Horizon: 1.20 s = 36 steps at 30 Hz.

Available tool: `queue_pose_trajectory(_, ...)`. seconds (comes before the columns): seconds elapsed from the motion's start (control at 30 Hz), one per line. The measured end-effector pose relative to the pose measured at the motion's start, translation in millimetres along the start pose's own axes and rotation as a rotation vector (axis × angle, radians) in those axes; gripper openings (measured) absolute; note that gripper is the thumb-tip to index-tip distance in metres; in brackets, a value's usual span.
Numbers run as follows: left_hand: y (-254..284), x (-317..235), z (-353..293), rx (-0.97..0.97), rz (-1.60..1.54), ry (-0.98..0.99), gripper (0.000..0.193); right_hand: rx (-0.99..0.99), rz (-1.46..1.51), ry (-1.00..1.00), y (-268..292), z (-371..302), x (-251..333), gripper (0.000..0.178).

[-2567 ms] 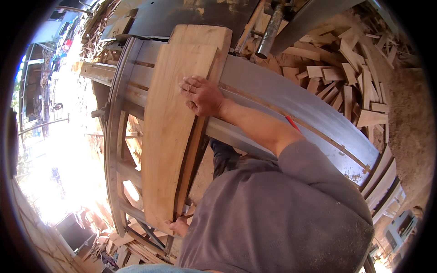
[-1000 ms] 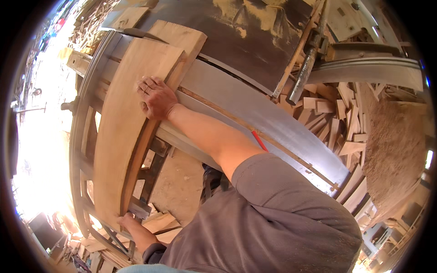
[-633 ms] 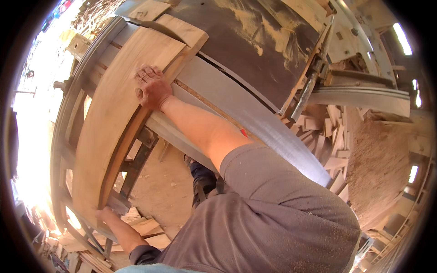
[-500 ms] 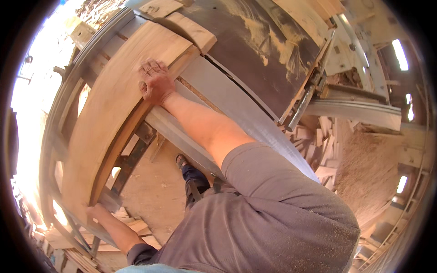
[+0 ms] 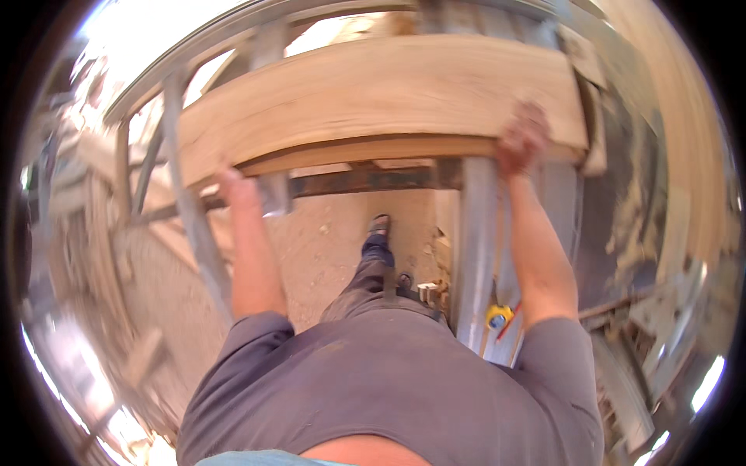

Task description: The person positions a curved wooden plank on a metal frame, then uses a tape measure and a red pencil to mark measurements along the plank's edge. The person repeatedly adjusts the plank's position and re-measures different sections.

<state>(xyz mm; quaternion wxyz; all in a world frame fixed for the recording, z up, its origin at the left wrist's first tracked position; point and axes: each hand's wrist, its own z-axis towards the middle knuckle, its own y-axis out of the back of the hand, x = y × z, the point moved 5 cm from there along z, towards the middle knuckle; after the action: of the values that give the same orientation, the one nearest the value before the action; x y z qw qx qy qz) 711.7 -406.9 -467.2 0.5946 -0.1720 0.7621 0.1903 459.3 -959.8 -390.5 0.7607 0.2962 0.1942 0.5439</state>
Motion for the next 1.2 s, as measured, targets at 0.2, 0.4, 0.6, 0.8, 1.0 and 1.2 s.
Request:
queue_pose_trajectory(0.2, -17.3, -23.3, -41.7, -0.248, -0.548, 0.287, 0.048, 0.069, 0.058, -0.065, -3.4, 21.5, -4.1, 0.039)
queue_pose_trajectory(0.4, -14.8, -24.7, -43.4, -0.225, -0.502, 0.264, 0.047, 0.121, 0.060, -0.047, -3.9, 14.8, -7.5, 0.040)
queue_pose_trajectory(0.6, -17.2, -13.2, -39.8, -0.307, -0.321, 0.378, 0.050, 0.219, 0.033, -0.062, -12.5, 2.6, -30.0, 0.040)
queue_pose_trajectory(0.8, -32.3, 5.5, -27.9, -0.252, -0.205, 0.526, 0.056, 0.320, -0.036, -0.144, -32.6, 6.1, -33.4, 0.045)
queue_pose_trajectory(1.0, -41.6, 2.4, -12.7, 0.002, -0.335, 0.522, 0.054, -0.009, -0.038, -0.774, 19.6, -14.2, 8.8, 0.062)
queue_pose_trajectory(1.2, -27.3, 3.9, -8.0, 0.151, -0.283, 0.626, 0.054, 0.124, 0.959, -1.863, 44.8, -67.7, 70.6, 0.045)
